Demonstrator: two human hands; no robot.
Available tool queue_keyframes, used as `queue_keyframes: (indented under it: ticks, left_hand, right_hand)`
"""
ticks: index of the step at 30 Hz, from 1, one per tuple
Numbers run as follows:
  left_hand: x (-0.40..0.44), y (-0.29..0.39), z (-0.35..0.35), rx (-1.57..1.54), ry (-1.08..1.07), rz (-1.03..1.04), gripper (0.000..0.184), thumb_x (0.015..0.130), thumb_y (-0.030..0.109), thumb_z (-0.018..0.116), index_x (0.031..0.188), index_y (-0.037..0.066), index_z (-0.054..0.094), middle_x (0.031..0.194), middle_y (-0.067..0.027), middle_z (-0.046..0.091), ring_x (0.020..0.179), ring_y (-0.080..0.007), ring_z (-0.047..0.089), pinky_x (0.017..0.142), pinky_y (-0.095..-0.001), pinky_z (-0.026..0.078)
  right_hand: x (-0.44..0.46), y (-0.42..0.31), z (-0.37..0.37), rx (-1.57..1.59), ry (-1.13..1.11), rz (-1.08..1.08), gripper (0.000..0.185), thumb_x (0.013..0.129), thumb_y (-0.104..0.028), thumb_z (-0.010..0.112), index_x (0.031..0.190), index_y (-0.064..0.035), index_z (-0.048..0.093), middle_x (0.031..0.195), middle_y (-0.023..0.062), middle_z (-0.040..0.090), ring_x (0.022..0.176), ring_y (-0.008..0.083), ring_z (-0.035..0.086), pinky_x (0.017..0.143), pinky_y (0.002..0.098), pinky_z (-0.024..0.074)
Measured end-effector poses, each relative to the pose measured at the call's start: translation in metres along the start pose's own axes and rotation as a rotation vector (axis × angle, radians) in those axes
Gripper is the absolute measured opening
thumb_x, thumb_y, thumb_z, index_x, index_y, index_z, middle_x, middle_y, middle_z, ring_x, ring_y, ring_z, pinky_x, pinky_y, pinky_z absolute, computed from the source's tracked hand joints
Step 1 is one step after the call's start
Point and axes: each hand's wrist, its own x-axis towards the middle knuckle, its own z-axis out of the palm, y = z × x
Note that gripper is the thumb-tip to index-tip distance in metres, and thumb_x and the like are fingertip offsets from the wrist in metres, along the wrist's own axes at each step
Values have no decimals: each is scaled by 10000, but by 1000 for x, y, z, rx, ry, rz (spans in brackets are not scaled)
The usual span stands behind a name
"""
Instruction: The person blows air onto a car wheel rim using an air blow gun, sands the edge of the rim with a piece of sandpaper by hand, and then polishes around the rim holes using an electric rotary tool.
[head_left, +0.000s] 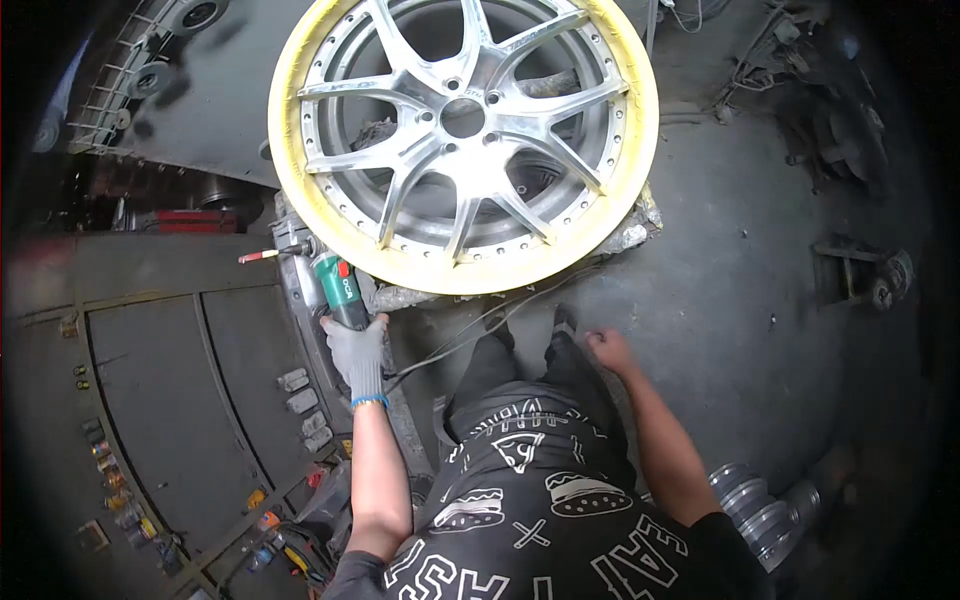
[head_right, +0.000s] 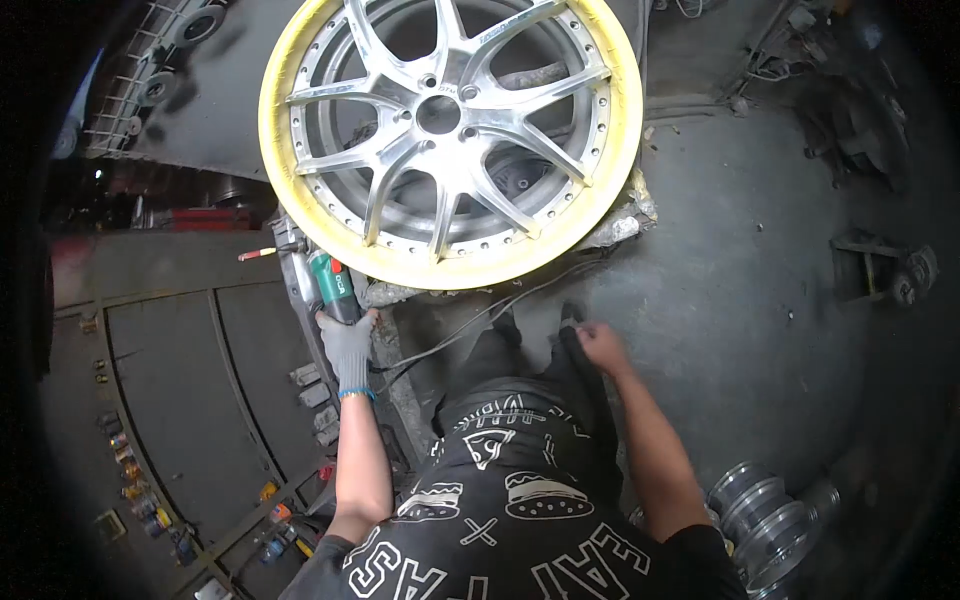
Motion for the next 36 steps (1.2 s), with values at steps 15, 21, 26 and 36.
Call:
queue_keyframes:
  ticks: [15,21,26,36]
  left_hand:
    - [-159,-79,28,-916,-212,-4,554,618,64,825,1084,-1,531,870,-43,607,715,-116,570,640,-269,484]
    - [-232,-53,8,-720,-441,264,664,572,160,856,1145,-29,579,1017,-91,649,896,-175,614,834,-303,490]
    - [-247,-21,-1,-474,-356,547,699,568,238,871,1154,-4,576,1044,-163,654,938,-276,653,837,-358,515]
    - [-240,-12,8,-424,-439,649,771,595,422,856,1184,29,553,1058,-162,641,983,-328,631,852,-401,503]
  right_hand:
    - [-32,-15,-30,190,-402,-143,612,794,-397,742,1205,29,585,1122,229,653,1025,300,654,888,385,515]
    - [-62,-108,-8,379,-787,-463,1082,630,-407,867,1409,82,298,1369,266,461,1287,299,459,1062,374,380]
    - [-93,-104,-11,1029,-707,-145,959,658,-115,863,1404,54,286,1327,144,498,1217,229,501,1058,349,373]
    - [-99,-101,-22,1067,-602,-229,882,665,-15,833,1383,-1,322,1270,89,512,1186,203,511,1036,366,396]
